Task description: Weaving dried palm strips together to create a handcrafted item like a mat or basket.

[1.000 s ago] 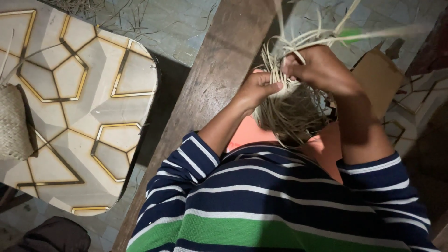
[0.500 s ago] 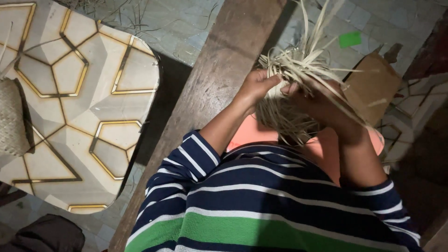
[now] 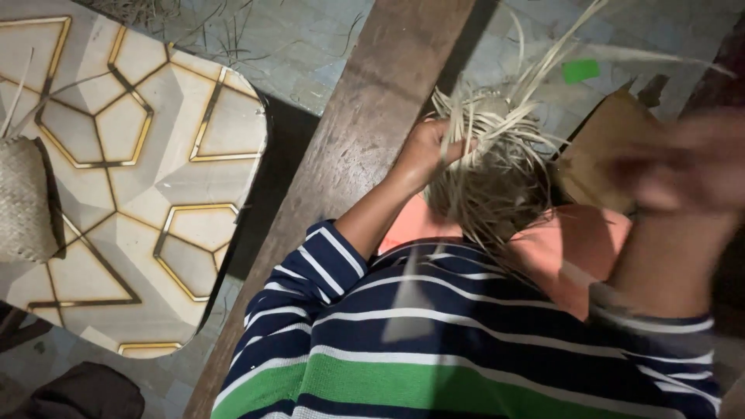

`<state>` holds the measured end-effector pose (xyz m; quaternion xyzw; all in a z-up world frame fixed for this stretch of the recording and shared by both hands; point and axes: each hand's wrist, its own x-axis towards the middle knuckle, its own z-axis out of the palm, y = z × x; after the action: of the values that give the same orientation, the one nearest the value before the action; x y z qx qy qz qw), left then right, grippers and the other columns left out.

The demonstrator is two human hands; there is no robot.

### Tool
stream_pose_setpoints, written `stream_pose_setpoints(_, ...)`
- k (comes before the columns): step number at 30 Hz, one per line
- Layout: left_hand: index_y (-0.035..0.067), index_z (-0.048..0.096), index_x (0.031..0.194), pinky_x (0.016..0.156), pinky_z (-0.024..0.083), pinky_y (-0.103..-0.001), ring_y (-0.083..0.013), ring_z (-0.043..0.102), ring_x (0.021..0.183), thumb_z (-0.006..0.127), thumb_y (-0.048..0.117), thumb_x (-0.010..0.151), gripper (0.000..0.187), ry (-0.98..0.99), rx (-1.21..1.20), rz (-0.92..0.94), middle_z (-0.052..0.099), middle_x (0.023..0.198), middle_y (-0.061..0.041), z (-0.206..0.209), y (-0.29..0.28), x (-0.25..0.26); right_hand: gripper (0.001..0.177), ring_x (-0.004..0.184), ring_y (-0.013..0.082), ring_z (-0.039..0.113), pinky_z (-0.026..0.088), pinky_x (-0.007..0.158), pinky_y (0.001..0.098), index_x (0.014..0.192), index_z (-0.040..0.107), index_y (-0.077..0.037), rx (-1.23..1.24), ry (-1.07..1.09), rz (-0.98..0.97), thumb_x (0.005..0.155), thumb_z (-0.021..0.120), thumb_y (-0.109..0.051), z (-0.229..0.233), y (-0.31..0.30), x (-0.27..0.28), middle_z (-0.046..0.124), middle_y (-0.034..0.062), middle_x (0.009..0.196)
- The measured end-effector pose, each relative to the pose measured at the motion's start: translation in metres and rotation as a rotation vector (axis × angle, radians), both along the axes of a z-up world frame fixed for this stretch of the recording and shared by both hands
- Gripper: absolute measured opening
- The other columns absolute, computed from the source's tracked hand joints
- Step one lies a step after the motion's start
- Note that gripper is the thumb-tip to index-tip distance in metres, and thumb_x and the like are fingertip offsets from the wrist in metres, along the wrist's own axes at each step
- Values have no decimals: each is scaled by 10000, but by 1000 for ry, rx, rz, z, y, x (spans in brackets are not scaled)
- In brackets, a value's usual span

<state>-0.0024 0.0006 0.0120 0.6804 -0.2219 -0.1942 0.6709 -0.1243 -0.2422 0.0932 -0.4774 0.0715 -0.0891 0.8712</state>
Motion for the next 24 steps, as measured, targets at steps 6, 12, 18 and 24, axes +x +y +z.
stream_pose_setpoints(6, 126, 619, 577, 420, 259, -170, -47, 361, 413, 734, 263, 606, 182, 75, -11, 9, 418, 404, 63, -4, -3, -7, 317, 830, 217, 632, 478, 723, 336, 805, 687, -302, -1386, 744, 447, 735, 589, -595, -2, 124, 25, 665, -46, 753)
stream_pose_setpoints(12, 21, 605, 663, 421, 412, -243, -115, 491, 450, 724, 153, 623, 182, 727, -108, 193, 519, 525, -28, -3, -5, -2, 402, 716, 270, 647, 501, 610, 425, 681, 597, -210, -1918, 332, 472, 390, 714, -463, -69, 131, 27, 589, 16, 606)
stream_pose_setpoints(18, 5, 606, 879, 507, 524, -364, -153, 578, 652, 683, 352, 712, 393, 674, 70, 133, 573, 721, -57, 3, -8, 16, 221, 612, 218, 584, 457, 556, 420, 720, 571, -263, -1882, -412, 234, 675, 552, -479, -101, 110, 12, 508, -44, 574)
stream_pose_setpoints(24, 38, 594, 749, 385, 463, -281, -185, 568, 502, 514, 177, 763, 160, 510, -214, 225, 597, 633, -103, 58, 17, 90, 499, 413, 272, 460, 361, 458, 369, 491, 543, -54, -1852, -210, 242, 866, 505, -382, -48, 109, 6, 516, 93, 487)
